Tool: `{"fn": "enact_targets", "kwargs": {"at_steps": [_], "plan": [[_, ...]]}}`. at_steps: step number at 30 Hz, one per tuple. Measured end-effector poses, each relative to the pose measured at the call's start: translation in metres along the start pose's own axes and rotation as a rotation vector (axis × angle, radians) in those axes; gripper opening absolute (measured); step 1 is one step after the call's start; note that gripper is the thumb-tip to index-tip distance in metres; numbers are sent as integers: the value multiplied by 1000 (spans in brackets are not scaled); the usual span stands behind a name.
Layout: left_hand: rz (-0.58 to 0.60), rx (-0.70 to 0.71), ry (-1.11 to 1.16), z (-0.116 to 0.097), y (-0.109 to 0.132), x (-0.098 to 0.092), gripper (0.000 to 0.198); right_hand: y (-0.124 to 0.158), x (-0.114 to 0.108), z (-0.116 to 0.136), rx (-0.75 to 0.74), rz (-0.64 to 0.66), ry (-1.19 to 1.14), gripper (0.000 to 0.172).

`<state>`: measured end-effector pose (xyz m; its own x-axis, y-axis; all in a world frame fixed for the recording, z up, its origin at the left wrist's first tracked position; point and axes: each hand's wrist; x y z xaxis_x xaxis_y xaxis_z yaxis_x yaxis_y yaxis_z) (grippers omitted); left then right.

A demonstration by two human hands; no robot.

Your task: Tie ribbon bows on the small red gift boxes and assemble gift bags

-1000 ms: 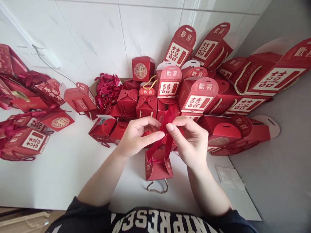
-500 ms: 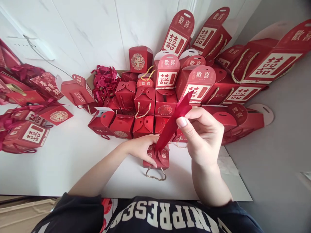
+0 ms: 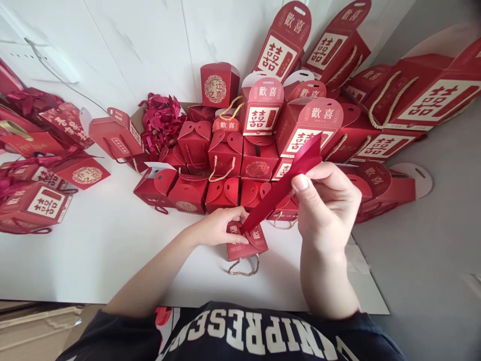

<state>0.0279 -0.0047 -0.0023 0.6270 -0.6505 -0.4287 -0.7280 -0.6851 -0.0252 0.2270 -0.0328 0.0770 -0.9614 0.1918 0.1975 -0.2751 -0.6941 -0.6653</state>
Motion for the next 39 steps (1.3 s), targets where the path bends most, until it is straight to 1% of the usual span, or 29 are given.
{"fn": "enact_targets", "kwargs": {"at_steps": [2,3,5,8,11,16,19,22,24,26,28,29,31,33,35,36,37,39], "plan": [[-27,34,-107,-1,1,0,38,-1,-1,-2,16,17,-31,11],[-29,44,-116,1,1,0,33,-1,-2,-3,27,28,-49,11],[-9,35,-21,11,0,-1,28,-2,-2,-4,49,44,-75,10],[34,37,209,30,-5,-1,25,-3,-2,-5,71,51,-83,10],[74,84,281,39,-9,-2,22,-3,0,-5,85,59,-47,11],[115,105,247,36,-13,-3,21,-3,-1,-2,99,65,10,13],[82,107,224,35,-14,0,21,-4,-3,3,116,83,-39,13],[53,88,216,36,-14,3,21,-7,2,5,149,134,-70,14],[47,78,213,36,-13,5,22,-13,9,0,193,185,-80,14],[39,74,206,36,-13,5,24,-19,17,-12,241,231,-93,16],[34,74,197,36,-13,5,25,-22,19,-26,281,279,-57,20],[35,75,192,36,-13,5,25,-22,17,-32,309,360,3,20],[37,79,181,36,-13,4,24,-13,6,-38,319,461,243,28],[39,84,170,36,-14,4,24,4,-12,-37,339,574,494,24],[38,86,161,37,-15,3,26,27,-31,-33,381,650,671,36],[37,86,158,37,-15,3,26,38,-39,-32,391,660,696,35],[37,86,156,37,-15,3,26,48,-45,-31,403,685,669,31],[35,89,151,37,-15,3,25,63,-50,-32,444,706,550,21]]}}
Point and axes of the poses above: each hand's wrist, its own y-axis away from the middle knuckle, its own x-axis out of the palm, z = x × y, and after that the axes turned 3 degrees about -z, right-handed
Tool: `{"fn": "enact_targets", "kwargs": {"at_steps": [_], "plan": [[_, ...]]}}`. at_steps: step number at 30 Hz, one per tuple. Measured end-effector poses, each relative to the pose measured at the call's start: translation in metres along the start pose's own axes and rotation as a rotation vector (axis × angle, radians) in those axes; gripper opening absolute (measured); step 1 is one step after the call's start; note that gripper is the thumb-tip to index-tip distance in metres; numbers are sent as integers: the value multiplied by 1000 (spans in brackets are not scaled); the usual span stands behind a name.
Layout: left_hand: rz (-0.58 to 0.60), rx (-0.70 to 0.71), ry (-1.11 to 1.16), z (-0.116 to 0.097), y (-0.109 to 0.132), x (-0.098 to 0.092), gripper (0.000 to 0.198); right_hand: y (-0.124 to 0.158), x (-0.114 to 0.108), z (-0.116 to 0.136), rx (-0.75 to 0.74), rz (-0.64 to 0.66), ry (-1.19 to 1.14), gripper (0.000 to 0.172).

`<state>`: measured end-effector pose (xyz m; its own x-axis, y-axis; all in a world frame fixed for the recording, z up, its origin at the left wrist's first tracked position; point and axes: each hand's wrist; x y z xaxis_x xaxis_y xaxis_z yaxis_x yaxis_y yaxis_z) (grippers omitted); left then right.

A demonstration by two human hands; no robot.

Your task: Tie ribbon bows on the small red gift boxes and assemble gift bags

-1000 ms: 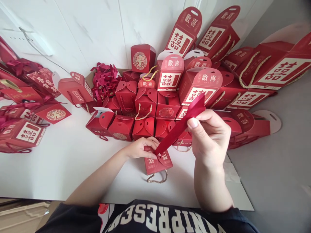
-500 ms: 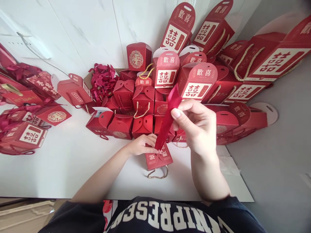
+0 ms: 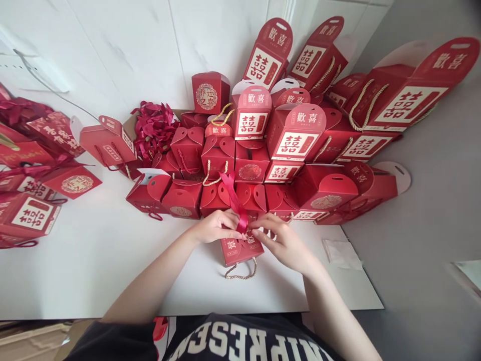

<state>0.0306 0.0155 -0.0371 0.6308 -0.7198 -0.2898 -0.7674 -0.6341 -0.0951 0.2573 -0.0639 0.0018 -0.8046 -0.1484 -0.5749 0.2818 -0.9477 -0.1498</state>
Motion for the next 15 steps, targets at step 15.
{"fn": "enact_targets", "kwargs": {"at_steps": [15], "plan": [[-12,53,-8,1,1,2,23,-14,39,-16,212,-530,-446,28]]}}
Point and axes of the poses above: each hand's wrist, its own y-axis away from the middle knuckle, its own x-axis out of the palm, z = x × y, and after that the axes turned 3 degrees about -z, right-handed
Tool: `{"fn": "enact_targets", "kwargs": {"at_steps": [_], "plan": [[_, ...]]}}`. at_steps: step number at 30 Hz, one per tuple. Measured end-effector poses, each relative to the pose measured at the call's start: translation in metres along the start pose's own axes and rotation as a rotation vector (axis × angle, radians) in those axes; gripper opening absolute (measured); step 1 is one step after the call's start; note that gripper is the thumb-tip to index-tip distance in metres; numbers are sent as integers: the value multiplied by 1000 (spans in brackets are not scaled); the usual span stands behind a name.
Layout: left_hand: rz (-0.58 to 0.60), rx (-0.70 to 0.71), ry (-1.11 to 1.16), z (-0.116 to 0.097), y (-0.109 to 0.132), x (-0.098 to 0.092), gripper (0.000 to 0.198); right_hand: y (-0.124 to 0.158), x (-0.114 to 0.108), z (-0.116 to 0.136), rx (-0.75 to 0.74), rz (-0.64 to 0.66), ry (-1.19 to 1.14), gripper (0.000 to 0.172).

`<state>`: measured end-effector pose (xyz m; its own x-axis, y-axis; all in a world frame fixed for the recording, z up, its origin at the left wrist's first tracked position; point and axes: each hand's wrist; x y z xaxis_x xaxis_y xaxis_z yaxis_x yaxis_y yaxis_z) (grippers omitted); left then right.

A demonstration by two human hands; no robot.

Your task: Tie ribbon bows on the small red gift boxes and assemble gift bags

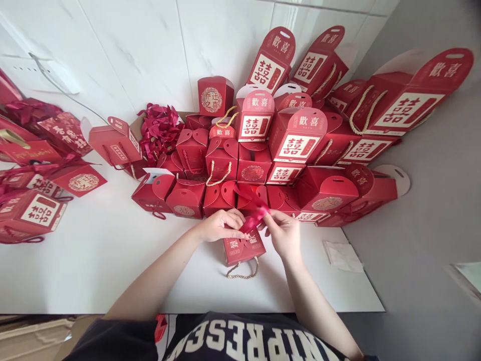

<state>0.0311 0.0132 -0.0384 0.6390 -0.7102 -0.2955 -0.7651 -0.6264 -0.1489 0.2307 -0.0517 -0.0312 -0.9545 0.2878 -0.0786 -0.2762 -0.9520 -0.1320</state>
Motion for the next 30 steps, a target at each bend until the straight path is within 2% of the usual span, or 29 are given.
{"fn": "enact_targets", "kwargs": {"at_steps": [5,9,13,16,18,20,24,26,27,29,30], "plan": [[-3,-1,14,-2,0,0,26,8,-34,3,-36,-289,-79,25],[7,1,23,0,1,0,22,6,-48,8,-110,-508,-271,22],[10,0,18,-1,2,0,20,-3,-57,4,8,-475,-435,26],[13,-3,10,-1,2,0,20,1,-64,3,32,-447,-481,30],[23,-4,8,-2,2,-1,21,12,-65,11,-18,-469,-483,26],[47,-4,6,-3,1,-2,22,27,-62,29,-143,-463,-428,18],[99,-18,-17,-11,-5,-6,30,46,-38,81,-527,-218,-156,7],[135,-35,-48,-19,-10,-9,36,46,-16,102,-750,73,-21,11],[162,-46,-68,-23,-13,-11,39,46,-2,109,-816,214,44,12],[212,-78,-115,-31,-19,-14,44,46,29,110,-957,372,129,5],[226,-100,-143,-34,-22,-16,45,47,47,106,-1029,424,201,10]]}}
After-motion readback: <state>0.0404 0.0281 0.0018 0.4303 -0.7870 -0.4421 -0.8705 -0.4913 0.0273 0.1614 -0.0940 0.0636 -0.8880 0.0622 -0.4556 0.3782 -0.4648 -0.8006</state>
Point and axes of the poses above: each hand's wrist, its own y-axis away from the middle knuckle, its own x-axis out of the palm, z = x × y, and after that the axes turned 3 degrees about -z, right-handed
